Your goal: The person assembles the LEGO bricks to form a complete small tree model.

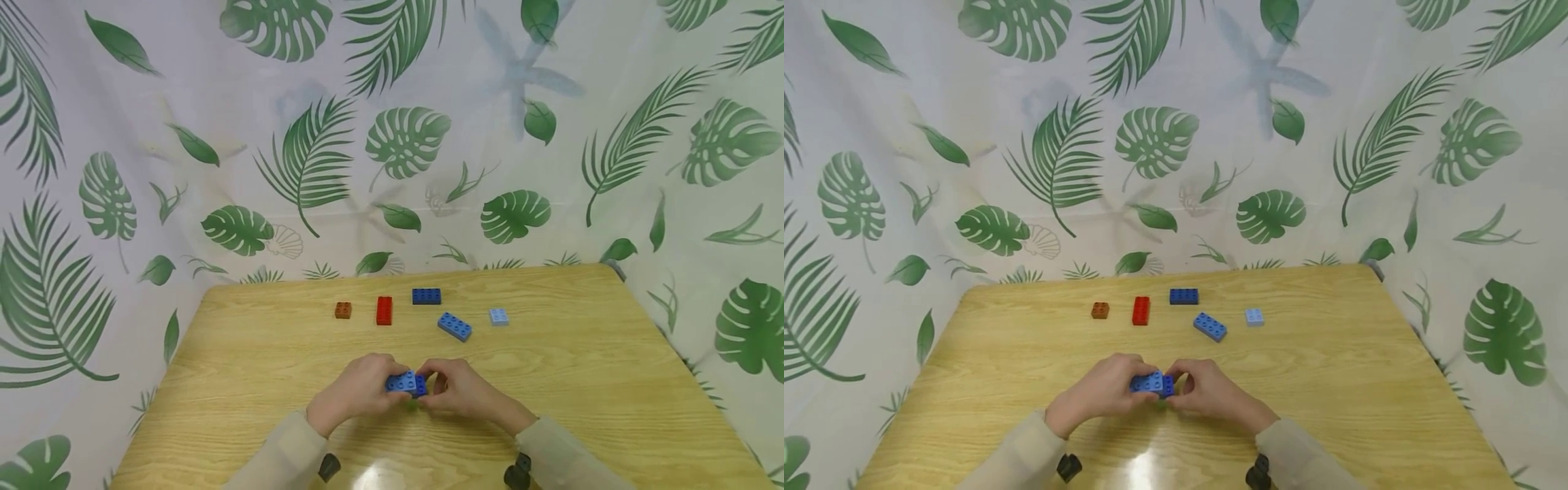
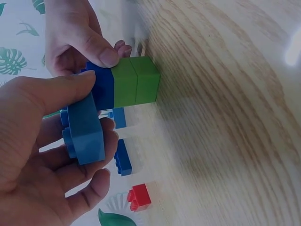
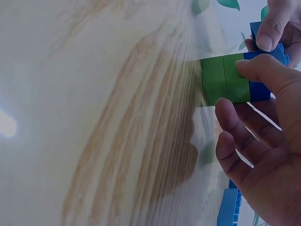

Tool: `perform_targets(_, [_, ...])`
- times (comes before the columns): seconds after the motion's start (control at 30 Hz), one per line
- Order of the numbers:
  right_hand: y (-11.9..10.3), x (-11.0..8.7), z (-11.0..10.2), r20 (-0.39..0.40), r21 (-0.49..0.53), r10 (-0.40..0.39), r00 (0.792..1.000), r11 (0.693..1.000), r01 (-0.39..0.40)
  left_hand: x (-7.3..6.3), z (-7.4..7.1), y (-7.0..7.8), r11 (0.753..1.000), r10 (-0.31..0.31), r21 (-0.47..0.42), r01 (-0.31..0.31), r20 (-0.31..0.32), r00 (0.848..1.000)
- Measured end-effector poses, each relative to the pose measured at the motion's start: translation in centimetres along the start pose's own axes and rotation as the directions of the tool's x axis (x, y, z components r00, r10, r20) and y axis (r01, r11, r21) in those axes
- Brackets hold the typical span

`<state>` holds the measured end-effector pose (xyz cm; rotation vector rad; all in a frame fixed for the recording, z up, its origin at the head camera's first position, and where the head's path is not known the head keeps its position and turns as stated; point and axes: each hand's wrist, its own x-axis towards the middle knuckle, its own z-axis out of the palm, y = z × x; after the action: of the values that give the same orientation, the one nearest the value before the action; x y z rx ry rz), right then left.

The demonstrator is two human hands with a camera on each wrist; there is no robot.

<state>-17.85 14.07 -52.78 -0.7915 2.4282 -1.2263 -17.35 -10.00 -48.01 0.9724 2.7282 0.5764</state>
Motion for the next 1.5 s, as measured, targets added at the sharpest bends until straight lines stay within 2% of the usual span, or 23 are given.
perform_targets(0.77, [0.2,-0.2,-0.1,-0.011,0.018,0.007,1.000,1.000,-0.007,0.2,0.2,0.0,1.000,0.014,-0.003,-0.014,-0.032,0.999])
perform_targets(0.93, [0.0,-0.3,-0.5,0.012,-0.014,0.010,1.000,1.000,-0.010,0.1,0.5,-0.3,0.997,0.013,-0.079,-0.016,-0.031,0.999])
perform_targets(1.1, [-0.5,-0.5,-2.3,0.021,-0.071,0.019,1.000,0.997,-0.017,0.0,1.0,-0.8,0.981,-0.003,-0.195,-0.004,-0.033,0.999])
perform_targets(1.2, [-0.6,-0.6,-3.7,-0.042,-0.113,-0.001,0.999,0.994,-0.004,0.0,1.4,-1.1,0.969,-0.016,-0.249,0.002,-0.052,0.999])
perform_targets(1.3, [-0.2,-0.3,-4.8,-0.162,-0.178,-0.018,0.987,0.984,-0.011,0.0,1.8,-1.3,0.954,-0.031,-0.301,0.007,-0.073,0.997])
perform_targets(1.4, [0.8,0.4,-5.4,-0.288,-0.240,-0.043,0.957,0.970,-0.029,-0.1,2.2,-1.5,0.938,-0.052,-0.345,0.019,-0.086,0.995])
perform_targets(1.5, [1.8,1.2,-5.7,-0.376,-0.282,-0.050,0.925,0.957,-0.063,-0.1,2.5,-1.6,0.927,-0.066,-0.375,0.026,-0.096,0.993])
